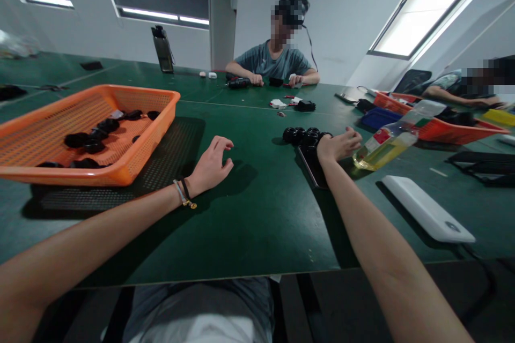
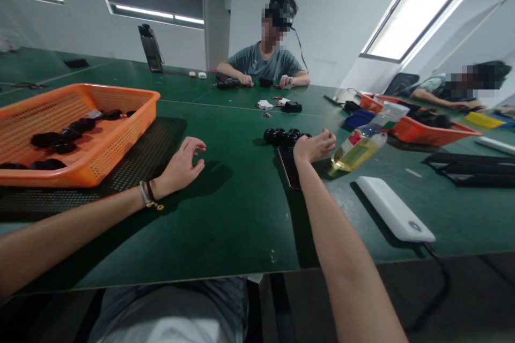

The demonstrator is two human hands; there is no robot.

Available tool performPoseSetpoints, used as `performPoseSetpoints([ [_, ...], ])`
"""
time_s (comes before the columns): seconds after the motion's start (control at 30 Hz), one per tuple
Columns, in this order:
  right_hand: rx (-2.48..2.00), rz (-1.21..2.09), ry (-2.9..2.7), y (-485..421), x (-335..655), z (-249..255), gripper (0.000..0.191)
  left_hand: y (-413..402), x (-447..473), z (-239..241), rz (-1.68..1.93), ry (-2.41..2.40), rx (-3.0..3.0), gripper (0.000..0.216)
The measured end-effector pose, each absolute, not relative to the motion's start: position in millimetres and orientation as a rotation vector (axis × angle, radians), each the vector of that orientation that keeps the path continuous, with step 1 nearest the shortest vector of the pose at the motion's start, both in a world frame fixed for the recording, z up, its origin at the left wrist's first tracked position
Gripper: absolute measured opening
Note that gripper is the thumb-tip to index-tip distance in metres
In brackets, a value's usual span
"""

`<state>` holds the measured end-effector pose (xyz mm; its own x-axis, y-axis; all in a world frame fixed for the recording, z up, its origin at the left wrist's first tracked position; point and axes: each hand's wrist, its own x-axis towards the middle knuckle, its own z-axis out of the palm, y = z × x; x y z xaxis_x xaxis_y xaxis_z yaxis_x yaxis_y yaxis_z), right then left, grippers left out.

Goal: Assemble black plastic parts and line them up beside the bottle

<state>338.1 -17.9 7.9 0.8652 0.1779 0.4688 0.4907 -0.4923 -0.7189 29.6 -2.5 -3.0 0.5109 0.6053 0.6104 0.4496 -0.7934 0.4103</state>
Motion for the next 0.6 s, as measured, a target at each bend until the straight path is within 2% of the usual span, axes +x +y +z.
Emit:
performPoseSetpoints([
  [0.27, -1.899, -0.446, -1.076, -21.2, 330.2, 10.3, 0.041, -3.9, 29.7, -2.2, 1.120, 0.874, 2.590, 0.026],
  [0.43, -1.769, -0.306, -1.035, -18.6, 327.3, 19.8, 0.043, -4.9, 28.2, -2.0, 1.099, 0.843, 2.614, 0.027],
  [0.6, -1.560, -0.133, -1.142, -14.1, 288.5, 27.9, 0.036, -9.6, 24.2, 5.9, 1.043, 0.817, 2.716, 0.027],
])
